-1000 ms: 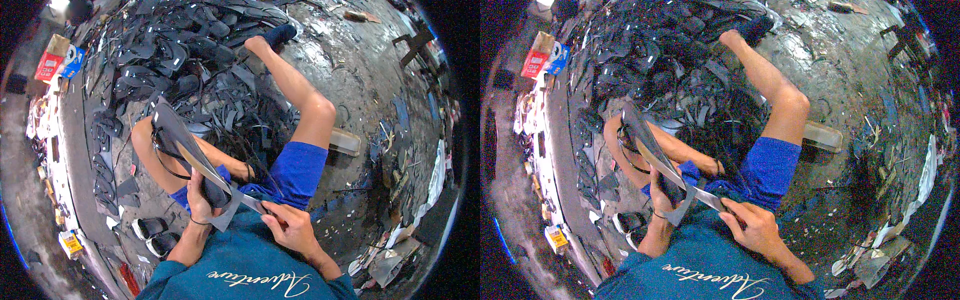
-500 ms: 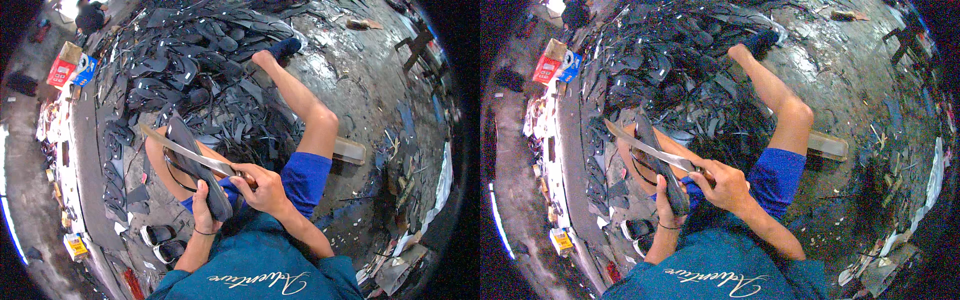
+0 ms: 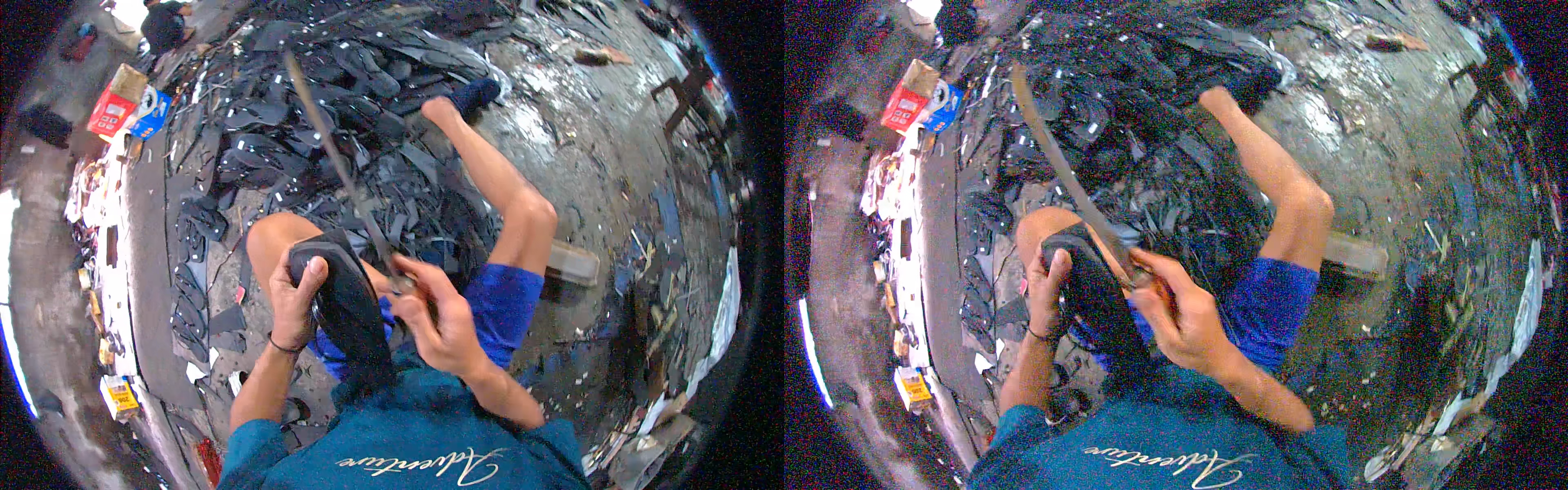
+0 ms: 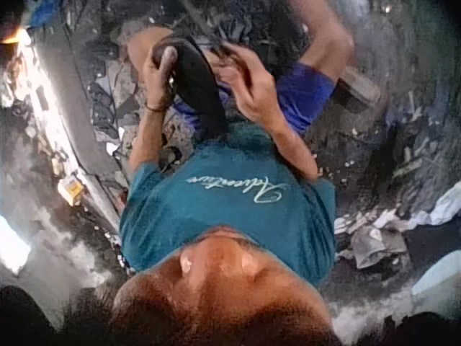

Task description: The person sits on the floor and uses a curved knife to trim excess rubber from the edges of black flip-flops. They handle the flip-flops one at a time, scraping the sole and sides, then place the trimmed items into a growing stack.

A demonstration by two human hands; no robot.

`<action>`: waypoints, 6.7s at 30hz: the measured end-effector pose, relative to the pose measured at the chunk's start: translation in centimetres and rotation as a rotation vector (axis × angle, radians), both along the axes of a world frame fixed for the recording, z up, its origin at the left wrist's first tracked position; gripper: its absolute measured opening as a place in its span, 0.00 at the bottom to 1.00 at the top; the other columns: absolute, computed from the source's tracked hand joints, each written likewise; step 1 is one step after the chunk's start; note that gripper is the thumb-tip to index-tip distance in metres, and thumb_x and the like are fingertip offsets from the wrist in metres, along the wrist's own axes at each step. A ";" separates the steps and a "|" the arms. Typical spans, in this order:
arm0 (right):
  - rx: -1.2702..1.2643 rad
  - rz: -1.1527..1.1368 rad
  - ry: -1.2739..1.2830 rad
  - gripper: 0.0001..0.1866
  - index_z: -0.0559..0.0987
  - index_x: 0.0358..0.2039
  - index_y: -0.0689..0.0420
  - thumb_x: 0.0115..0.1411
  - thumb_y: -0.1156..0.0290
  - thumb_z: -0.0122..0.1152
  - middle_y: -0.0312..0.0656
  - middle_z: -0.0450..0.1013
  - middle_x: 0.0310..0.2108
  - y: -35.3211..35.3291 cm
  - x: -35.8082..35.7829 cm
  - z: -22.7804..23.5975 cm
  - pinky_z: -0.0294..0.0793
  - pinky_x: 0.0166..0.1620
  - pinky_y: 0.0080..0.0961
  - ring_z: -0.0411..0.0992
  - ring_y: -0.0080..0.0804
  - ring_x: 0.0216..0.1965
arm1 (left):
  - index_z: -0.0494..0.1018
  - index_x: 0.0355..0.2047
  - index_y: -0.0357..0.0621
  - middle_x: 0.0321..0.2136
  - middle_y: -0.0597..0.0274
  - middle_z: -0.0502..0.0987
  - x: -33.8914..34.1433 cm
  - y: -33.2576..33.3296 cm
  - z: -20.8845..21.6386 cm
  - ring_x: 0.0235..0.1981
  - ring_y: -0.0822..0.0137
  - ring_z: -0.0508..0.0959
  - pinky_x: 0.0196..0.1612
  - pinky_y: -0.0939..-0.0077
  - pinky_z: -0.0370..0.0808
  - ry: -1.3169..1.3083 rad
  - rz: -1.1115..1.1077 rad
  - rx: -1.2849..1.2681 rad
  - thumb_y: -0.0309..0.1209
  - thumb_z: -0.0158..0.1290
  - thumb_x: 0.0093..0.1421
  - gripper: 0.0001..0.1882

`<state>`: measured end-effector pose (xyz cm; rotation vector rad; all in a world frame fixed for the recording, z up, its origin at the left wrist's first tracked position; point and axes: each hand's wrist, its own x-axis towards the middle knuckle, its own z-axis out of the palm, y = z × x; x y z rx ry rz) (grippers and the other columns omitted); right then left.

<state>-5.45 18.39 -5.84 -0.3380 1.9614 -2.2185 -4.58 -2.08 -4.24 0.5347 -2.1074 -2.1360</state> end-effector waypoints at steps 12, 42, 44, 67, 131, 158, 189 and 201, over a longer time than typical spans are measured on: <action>0.431 0.192 0.021 0.17 0.80 0.44 0.58 0.52 0.70 0.68 0.44 0.77 0.28 6.6 6.3 -1.4 0.75 0.27 0.26 0.74 0.31 0.22 | 0.67 0.49 0.41 0.41 0.67 0.74 2.5 -1.9 -0.4 0.40 0.77 0.74 0.45 0.80 0.72 -0.151 0.064 0.173 0.40 0.51 0.64 0.19; 0.630 0.322 0.038 0.16 0.81 0.39 0.57 0.50 0.65 0.69 0.44 0.77 0.27 12.2 5.6 3.3 0.74 0.26 0.26 0.74 0.33 0.22 | 0.76 0.32 0.39 0.29 0.67 0.77 4.3 -0.9 3.2 0.30 0.76 0.75 0.37 0.79 0.71 -0.242 -0.557 0.051 0.27 0.67 0.48 0.13; 0.645 0.318 0.066 0.16 0.82 0.39 0.58 0.51 0.64 0.68 0.44 0.76 0.24 12.1 5.2 4.2 0.71 0.23 0.26 0.72 0.32 0.19 | 0.77 0.32 0.38 0.29 0.66 0.77 4.5 -0.7 3.3 0.31 0.76 0.75 0.37 0.79 0.71 -0.227 -0.526 0.082 0.26 0.66 0.48 0.12; -0.068 -0.002 -0.398 0.16 0.77 0.45 0.62 0.66 0.63 0.52 0.38 0.77 0.24 5.3 0.3 2.4 0.68 0.24 0.16 0.68 0.15 0.22 | 0.76 0.38 0.37 0.31 0.62 0.80 -0.9 -0.6 8.0 0.34 0.71 0.79 0.38 0.73 0.76 -0.167 -0.213 -0.001 0.39 0.58 0.58 0.17; 1.243 -0.810 -0.299 0.40 0.54 0.62 0.67 0.49 0.74 0.60 0.62 0.65 0.48 22.2 10.4 -28.1 0.64 0.53 0.45 0.63 0.59 0.50 | 0.59 0.60 0.42 0.57 0.59 0.67 7.2 -17.1 -16.1 0.56 0.60 0.66 0.56 0.64 0.65 0.000 0.406 0.559 0.48 0.46 0.64 0.31; 1.031 -0.362 0.173 0.35 0.58 0.60 0.66 0.55 0.71 0.62 0.51 0.71 0.42 20.2 -40.5 -10.9 0.72 0.46 0.34 0.72 0.42 0.39 | 0.67 0.50 0.37 0.42 0.55 0.77 -30.5 -12.2 -9.8 0.44 0.67 0.76 0.44 0.75 0.74 0.245 0.053 -0.555 0.30 0.50 0.64 0.16; 0.272 -0.252 -0.435 0.14 0.77 0.30 0.53 0.56 0.55 0.64 0.31 0.68 0.20 -9.4 -114.7 -26.7 0.65 0.24 0.22 0.63 0.21 0.20 | 0.64 0.60 0.58 0.65 0.52 0.55 -68.6 -13.3 -20.1 0.67 0.45 0.48 0.63 0.39 0.50 -0.273 -0.247 -1.084 0.48 0.53 0.54 0.33; -0.381 -0.150 -0.480 0.24 0.73 0.52 0.50 0.61 0.50 0.56 0.35 0.72 0.50 -14.8 -119.3 -18.2 0.65 0.55 0.33 0.69 0.33 0.51 | 0.66 0.59 0.54 0.64 0.53 0.56 -69.0 -14.8 -20.6 0.66 0.44 0.50 0.65 0.43 0.47 -0.219 -0.267 -0.931 0.45 0.53 0.55 0.31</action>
